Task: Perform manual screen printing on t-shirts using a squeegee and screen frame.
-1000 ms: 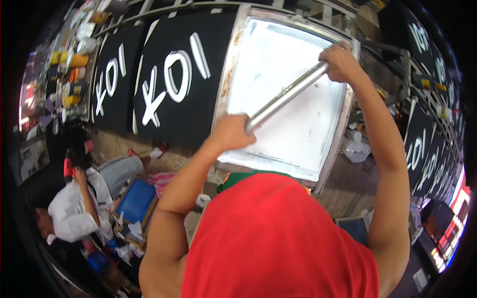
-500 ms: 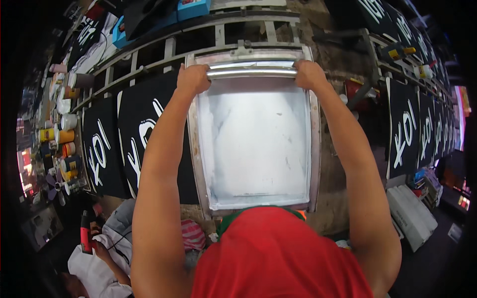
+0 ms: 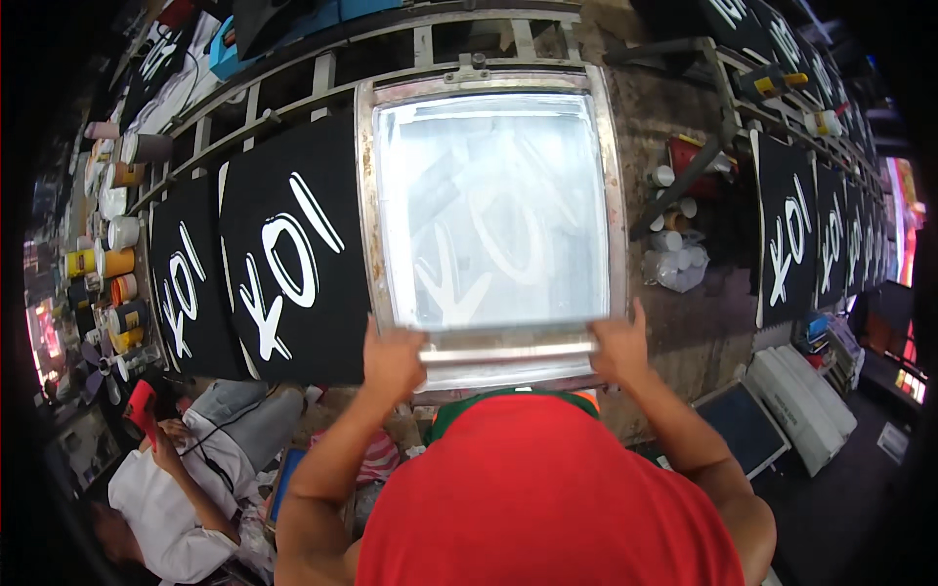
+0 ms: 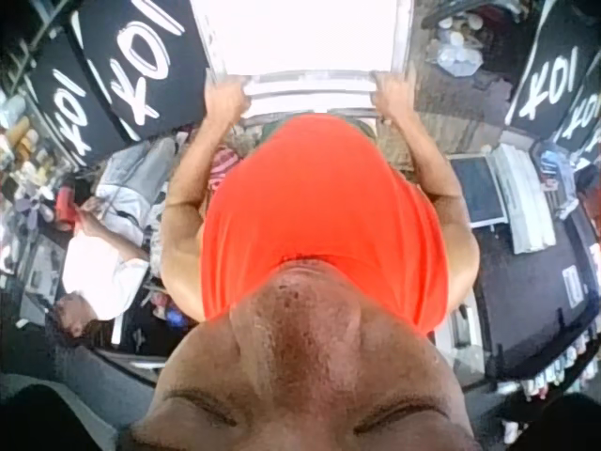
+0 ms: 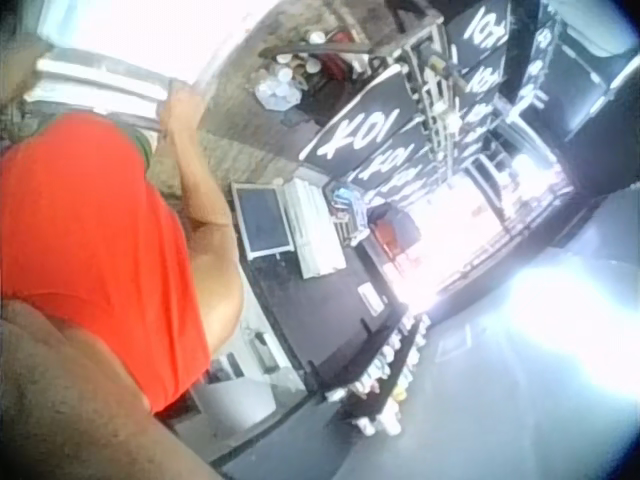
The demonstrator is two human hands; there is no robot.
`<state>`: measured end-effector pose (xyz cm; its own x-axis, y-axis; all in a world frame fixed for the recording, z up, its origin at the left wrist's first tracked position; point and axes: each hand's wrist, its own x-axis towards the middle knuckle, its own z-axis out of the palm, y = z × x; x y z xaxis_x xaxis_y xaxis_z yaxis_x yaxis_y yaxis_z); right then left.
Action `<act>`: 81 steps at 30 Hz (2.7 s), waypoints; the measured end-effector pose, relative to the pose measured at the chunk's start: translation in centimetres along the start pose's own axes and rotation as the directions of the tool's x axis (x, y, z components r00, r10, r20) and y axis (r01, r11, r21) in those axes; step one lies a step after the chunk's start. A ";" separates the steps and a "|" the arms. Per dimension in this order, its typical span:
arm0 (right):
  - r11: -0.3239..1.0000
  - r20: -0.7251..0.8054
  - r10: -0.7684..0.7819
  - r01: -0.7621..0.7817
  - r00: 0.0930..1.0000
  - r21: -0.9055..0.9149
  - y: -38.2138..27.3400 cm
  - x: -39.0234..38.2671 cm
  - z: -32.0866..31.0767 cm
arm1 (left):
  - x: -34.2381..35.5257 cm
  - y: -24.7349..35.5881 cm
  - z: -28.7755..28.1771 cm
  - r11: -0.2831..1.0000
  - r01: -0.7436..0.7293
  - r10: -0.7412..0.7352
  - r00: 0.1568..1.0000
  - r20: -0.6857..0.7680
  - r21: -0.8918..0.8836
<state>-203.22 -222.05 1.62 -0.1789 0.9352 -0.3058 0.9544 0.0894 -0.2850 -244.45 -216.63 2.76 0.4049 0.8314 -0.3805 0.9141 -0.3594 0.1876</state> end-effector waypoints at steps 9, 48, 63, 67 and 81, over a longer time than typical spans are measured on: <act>0.981 -0.319 -0.031 -0.032 0.947 -0.192 4.4 31.4 -11.3 | 27.7 -7.2 -12.3 0.984 0.111 -0.029 0.871 -0.490 0.139; 1.000 -0.096 0.006 -0.006 0.995 0.005 -1.0 1.3 -0.6 | -0.2 0.8 1.0 0.997 0.076 -0.078 0.972 -0.220 -0.017; 0.979 0.013 -0.044 0.041 0.999 0.202 -0.1 -0.1 -0.8 | -3.4 1.3 0.6 0.984 -0.086 0.027 0.937 -0.348 -0.154; 0.985 -0.078 -0.093 0.103 0.993 0.139 0.2 -0.9 1.6 | -4.2 1.9 2.2 0.995 -0.047 0.010 0.929 -0.371 -0.090; 0.995 0.015 -0.094 0.093 0.995 0.032 0.5 9.6 -5.9 | 5.6 -1.5 -3.7 0.999 -0.032 0.022 0.958 -0.287 -0.028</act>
<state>-203.02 -211.03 3.90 -0.2710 0.9175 -0.2911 0.9253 0.1650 -0.3414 -243.65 -209.84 3.73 0.4026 0.9099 -0.1003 0.9000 -0.3735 0.2249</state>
